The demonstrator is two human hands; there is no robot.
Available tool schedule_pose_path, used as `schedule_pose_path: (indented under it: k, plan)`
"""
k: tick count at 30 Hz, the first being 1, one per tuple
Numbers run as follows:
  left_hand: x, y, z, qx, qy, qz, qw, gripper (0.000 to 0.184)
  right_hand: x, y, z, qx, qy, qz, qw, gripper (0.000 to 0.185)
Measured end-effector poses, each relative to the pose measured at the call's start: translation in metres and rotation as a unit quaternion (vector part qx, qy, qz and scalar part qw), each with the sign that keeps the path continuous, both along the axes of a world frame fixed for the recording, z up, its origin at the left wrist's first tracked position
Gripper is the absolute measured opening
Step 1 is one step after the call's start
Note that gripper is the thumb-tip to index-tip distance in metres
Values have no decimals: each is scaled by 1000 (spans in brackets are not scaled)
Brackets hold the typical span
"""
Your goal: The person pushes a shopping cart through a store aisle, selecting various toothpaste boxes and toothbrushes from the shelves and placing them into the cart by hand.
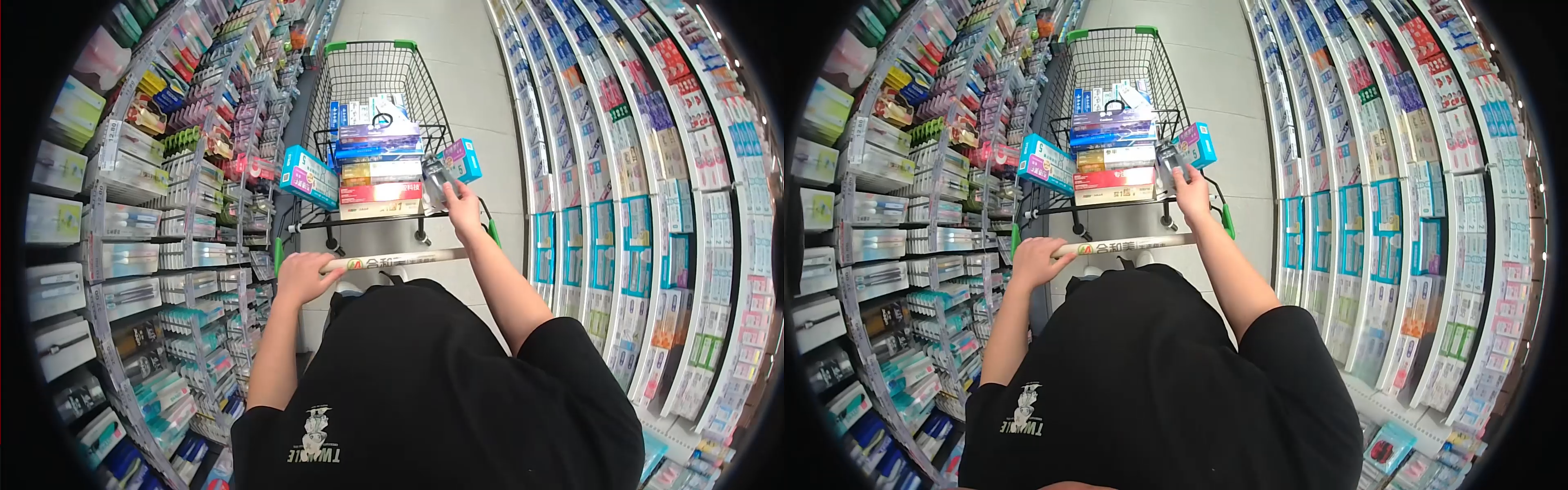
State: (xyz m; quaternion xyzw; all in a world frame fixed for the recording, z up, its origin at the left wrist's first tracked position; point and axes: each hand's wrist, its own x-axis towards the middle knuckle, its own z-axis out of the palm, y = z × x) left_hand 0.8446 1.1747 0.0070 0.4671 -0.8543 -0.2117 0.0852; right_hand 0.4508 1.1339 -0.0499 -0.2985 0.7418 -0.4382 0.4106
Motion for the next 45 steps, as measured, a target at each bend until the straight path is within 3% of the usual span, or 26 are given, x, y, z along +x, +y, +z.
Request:
schedule_pose_path:
  k: [1,4,7,9,11,13,14,17,22,29,32,33,36,38,39,43,45]
  plan:
    - [-2,1,2,-4,-5,4,1000,39,0,-1,6,9,-19,17,1000,61]
    - [-7,1,6,-24,-20,18,999,41,-10,4,5,-3,232,143,962,70]
    - [-10,-1,2,14,-36,59,997,46,-6,25,7,-111,392,136,903,54]
    - [-15,0,-1,17,-25,100,995,55,-2,43,23,-148,354,164,909,42]
    - [-25,-1,1,31,-88,155,984,57,4,58,38,-178,318,207,908,26]
    - [-32,-4,1,37,-128,185,974,60,6,70,40,-140,271,297,905,20]
    - [-33,-5,-3,36,-136,191,971,62,7,74,34,-139,252,337,896,20]
    - [-30,-9,-21,51,-184,196,962,66,6,77,12,-140,347,368,852,27]
    - [-29,-8,5,93,-178,218,955,64,14,72,18,-146,370,388,831,33]
    - [-32,3,-20,6,-196,219,956,56,17,69,19,-112,399,412,811,38]
    - [-39,26,-34,-127,-38,255,958,45,8,68,20,-109,403,414,809,38]
    - [-40,35,-39,-139,63,267,952,30,4,68,19,-113,401,414,810,38]
    - [-26,59,-17,-202,277,366,865,21,-10,72,17,-112,396,409,814,38]
    - [17,67,8,-267,276,480,789,23,-18,75,15,-113,414,406,807,38]
    - [53,60,-7,-268,328,542,726,29,-21,76,13,-124,414,405,806,37]
    - [200,55,46,-463,169,693,526,62,-30,77,6,-145,415,391,808,37]
    - [257,56,63,-438,140,747,480,74,-31,81,7,-148,414,381,813,37]
